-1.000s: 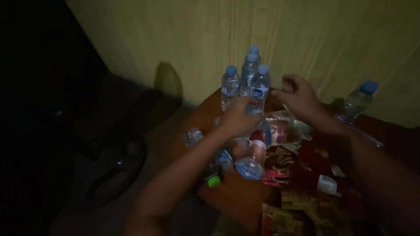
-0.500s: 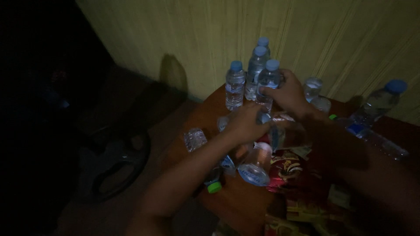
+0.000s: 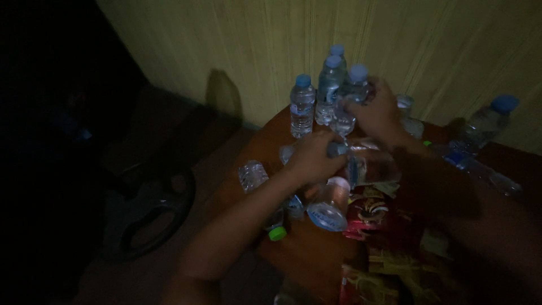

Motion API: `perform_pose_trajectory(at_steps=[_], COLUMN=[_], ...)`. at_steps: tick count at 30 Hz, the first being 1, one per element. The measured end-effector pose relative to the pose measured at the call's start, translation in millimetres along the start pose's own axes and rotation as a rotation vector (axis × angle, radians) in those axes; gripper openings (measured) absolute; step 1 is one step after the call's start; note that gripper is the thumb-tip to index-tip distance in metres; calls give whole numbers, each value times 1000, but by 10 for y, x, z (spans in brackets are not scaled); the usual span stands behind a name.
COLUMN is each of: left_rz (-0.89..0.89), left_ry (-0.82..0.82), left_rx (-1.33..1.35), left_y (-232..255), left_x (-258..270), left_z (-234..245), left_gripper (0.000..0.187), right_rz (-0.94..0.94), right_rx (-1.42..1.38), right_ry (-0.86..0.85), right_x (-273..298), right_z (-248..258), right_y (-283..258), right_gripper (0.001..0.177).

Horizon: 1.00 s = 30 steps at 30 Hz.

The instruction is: Organizing several water bottles and instant coffee packets on a wooden table.

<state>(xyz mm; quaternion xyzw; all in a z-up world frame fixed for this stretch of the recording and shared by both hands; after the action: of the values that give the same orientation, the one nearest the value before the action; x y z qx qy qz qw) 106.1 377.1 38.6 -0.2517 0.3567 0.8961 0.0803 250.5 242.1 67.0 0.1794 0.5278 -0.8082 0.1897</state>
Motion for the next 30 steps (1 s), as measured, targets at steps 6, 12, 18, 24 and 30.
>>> perform_pose_trajectory(at_steps=[6,12,18,24,30], left_rz=[34,128,435,345,571], left_ry=[136,154,37,121,159], left_rx=[76,526,1378,1523,1710], left_y=[283,526,960,877,1121], left_x=[161,500,969,1399,1700], left_z=[209,153,53,-245,-276], left_gripper=[52,78,73,58,48], right_rz=[322,308,271,-8,16], right_rx=[112,-119,-75,-230,-310], right_ry=[170,-77,-108,-227,-195], right_x=[-45,378,915,1285,1490], right_z=[598,1276,1637,1736,1767], right_y=[-424,-1140,-1478,-1454,-1179], right_gripper=[69,52,58,51,64])
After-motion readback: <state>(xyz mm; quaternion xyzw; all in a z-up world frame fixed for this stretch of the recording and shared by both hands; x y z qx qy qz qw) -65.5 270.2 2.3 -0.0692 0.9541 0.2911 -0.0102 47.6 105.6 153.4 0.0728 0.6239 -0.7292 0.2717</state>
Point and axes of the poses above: each hand's wrist, its own x-axis away from the middle knuckle, its own z-axis out of the back of the hand, y = z × x, the point moved 4 cm from there along -x, towards the middle knuckle, and after that the axes turned 10 degrees about y, right-handed, at the moved point
